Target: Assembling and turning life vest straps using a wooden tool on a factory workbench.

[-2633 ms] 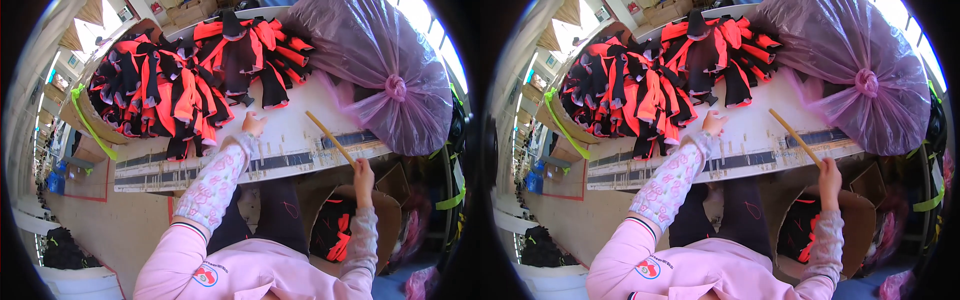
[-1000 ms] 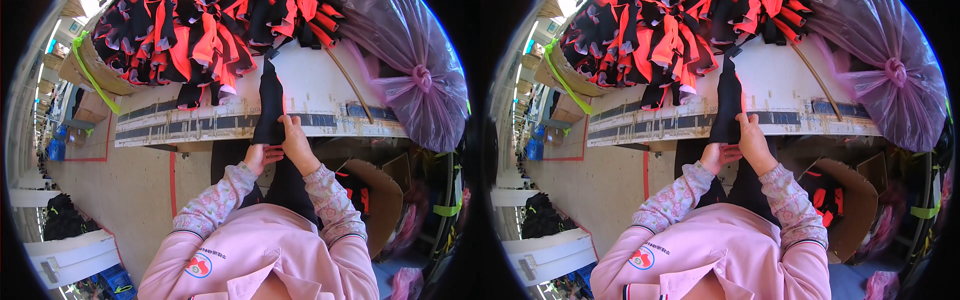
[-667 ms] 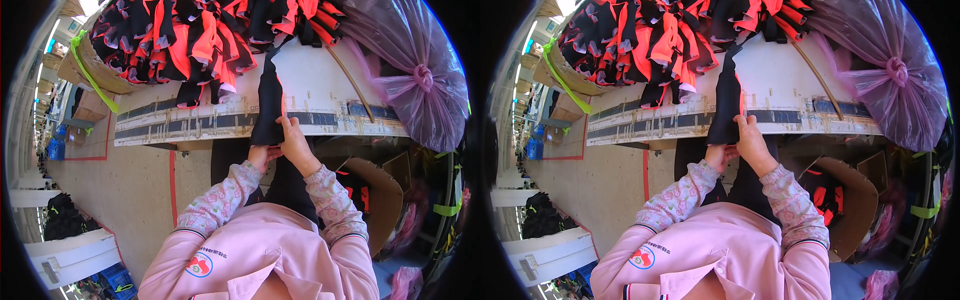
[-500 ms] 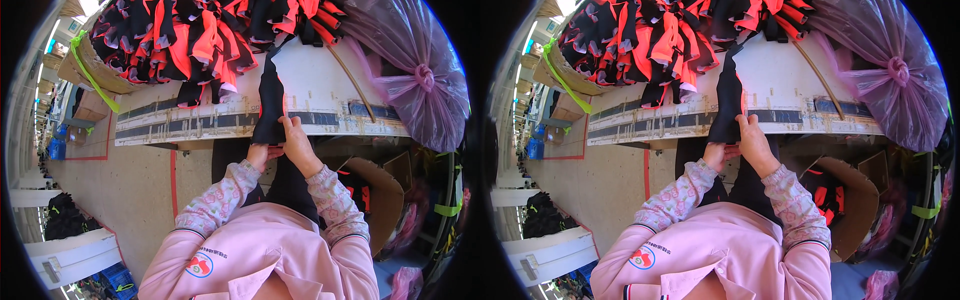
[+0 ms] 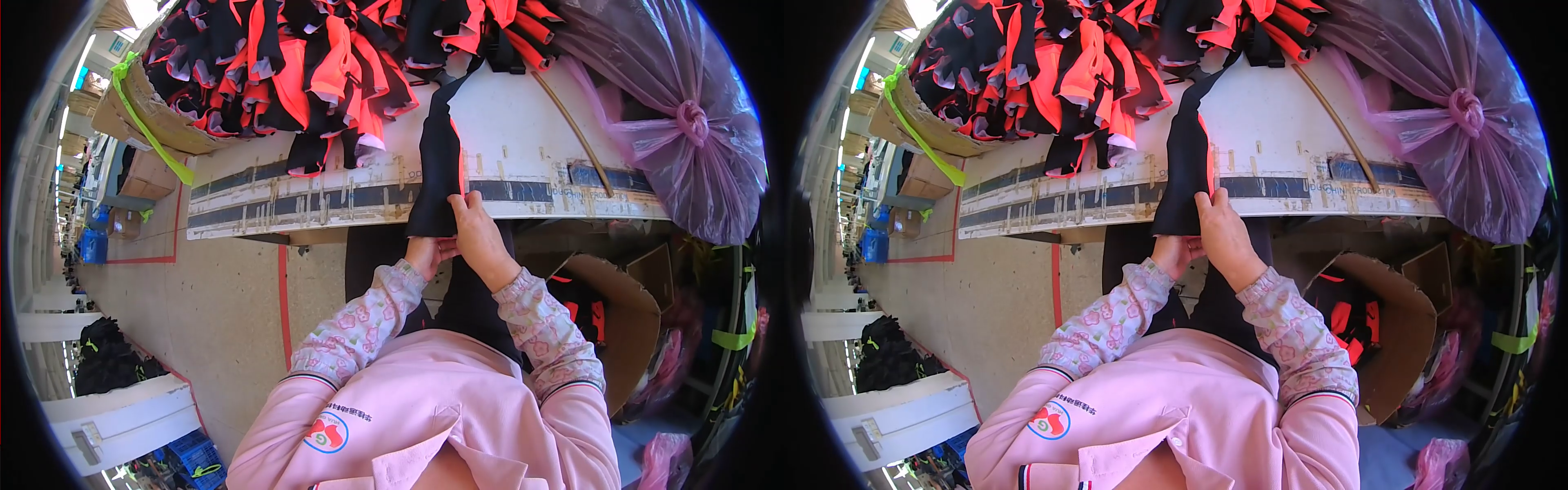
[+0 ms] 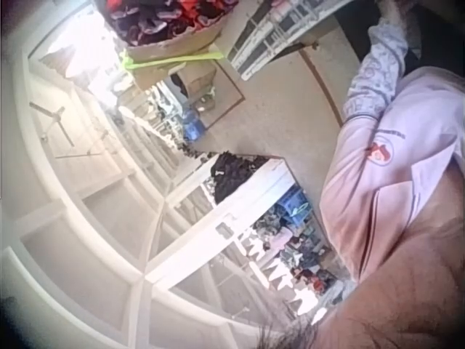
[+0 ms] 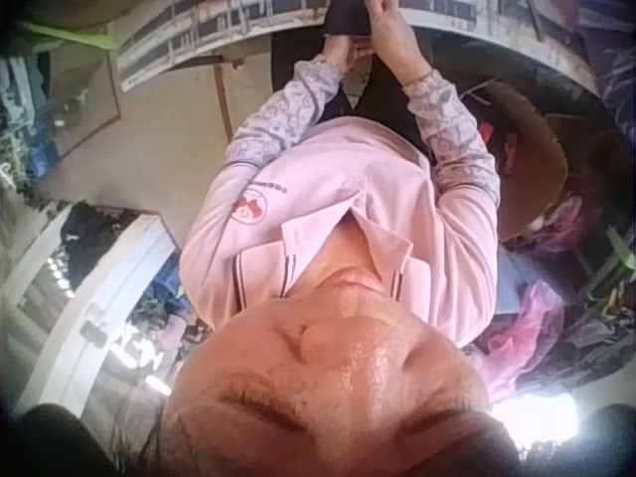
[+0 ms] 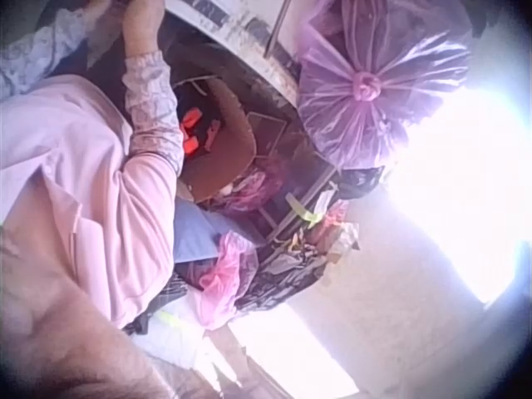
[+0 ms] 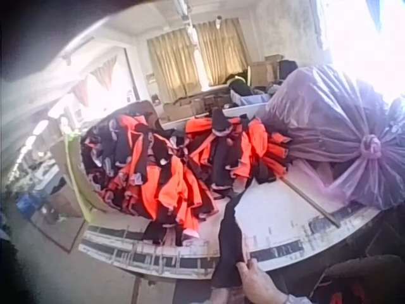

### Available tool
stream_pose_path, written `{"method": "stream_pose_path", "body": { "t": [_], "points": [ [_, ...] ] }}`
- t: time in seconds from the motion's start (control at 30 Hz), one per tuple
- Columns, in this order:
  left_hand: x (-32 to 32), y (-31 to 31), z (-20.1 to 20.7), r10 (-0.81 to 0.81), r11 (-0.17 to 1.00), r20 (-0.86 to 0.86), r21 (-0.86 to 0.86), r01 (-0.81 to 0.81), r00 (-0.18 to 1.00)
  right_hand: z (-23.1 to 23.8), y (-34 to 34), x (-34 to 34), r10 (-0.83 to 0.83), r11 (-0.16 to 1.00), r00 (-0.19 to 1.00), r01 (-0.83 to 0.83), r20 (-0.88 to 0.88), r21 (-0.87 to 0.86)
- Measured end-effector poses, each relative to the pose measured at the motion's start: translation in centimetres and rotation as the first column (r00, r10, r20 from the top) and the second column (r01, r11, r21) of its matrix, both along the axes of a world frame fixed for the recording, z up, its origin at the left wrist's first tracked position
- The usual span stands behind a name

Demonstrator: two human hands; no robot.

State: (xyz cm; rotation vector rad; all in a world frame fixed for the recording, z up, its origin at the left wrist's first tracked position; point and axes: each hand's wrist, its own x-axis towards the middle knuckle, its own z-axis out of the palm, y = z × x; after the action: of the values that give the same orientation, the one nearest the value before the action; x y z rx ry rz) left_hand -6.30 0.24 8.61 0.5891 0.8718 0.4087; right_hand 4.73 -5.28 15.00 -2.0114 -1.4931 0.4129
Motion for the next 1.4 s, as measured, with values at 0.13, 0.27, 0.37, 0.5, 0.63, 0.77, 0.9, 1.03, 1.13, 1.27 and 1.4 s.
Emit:
{"method": "stream_pose_path", "body": {
  "t": [0.13,0.27,0.37,0.5,0.63,0.77,0.9,1.03,1.13,1.27,1.4],
  "points": [
    [0.4,-0.3,0.0,0.007,0.997,-0.065,0.071,-0.003,0.998,-0.3,0.0,0.3,-0.003,1.000,1.000,0.003,0.018,-0.002],
    [0.2,-0.1,1.2,-0.101,0.988,-0.063,0.108,0.108,0.993,-0.4,-0.4,0.9,0.020,0.999,0.998,-0.022,0.054,0.039],
    [0.0,0.4,1.7,-0.152,0.986,-0.066,0.052,0.156,0.986,-0.4,-0.7,1.2,0.022,1.000,0.999,-0.023,0.034,0.022],
    [-0.7,0.9,1.5,-0.150,0.988,-0.038,0.036,0.152,0.988,2.0,-1.0,1.8,0.212,0.955,0.965,-0.172,0.151,-0.243],
    [-0.5,-0.1,0.2,-0.147,0.968,-0.079,0.195,0.160,0.986,4.8,1.5,2.0,0.240,0.971,0.955,-0.238,0.172,-0.036],
    [-0.9,-0.2,-1.8,-0.099,0.990,0.054,0.105,0.093,0.994,0.3,6.3,1.1,0.086,0.968,0.935,-0.161,0.345,0.193],
    [-0.3,-0.5,-0.2,-0.146,0.966,-0.136,0.195,0.171,0.980,-4.1,8.7,4.0,0.087,0.986,0.902,-0.139,0.423,0.094],
    [-0.2,-0.3,-0.9,-0.125,0.974,-0.107,0.178,0.143,0.986,-3.9,10.8,5.9,0.116,0.985,0.844,-0.166,0.523,0.050],
    [0.6,-0.6,-0.5,-0.089,0.985,-0.051,0.147,0.095,0.995,-2.9,11.3,10.4,0.211,0.941,0.977,-0.195,-0.029,0.276],
    [1.1,-0.9,-0.4,-0.080,0.988,-0.058,0.129,0.087,0.995,-1.4,5.0,18.6,-0.401,0.898,0.886,0.331,0.232,0.288],
    [1.2,-1.1,-0.6,-0.106,0.982,-0.074,0.152,0.116,0.992,-2.9,-0.8,23.7,-0.470,0.753,0.613,0.654,0.635,-0.075]
  ]
}}
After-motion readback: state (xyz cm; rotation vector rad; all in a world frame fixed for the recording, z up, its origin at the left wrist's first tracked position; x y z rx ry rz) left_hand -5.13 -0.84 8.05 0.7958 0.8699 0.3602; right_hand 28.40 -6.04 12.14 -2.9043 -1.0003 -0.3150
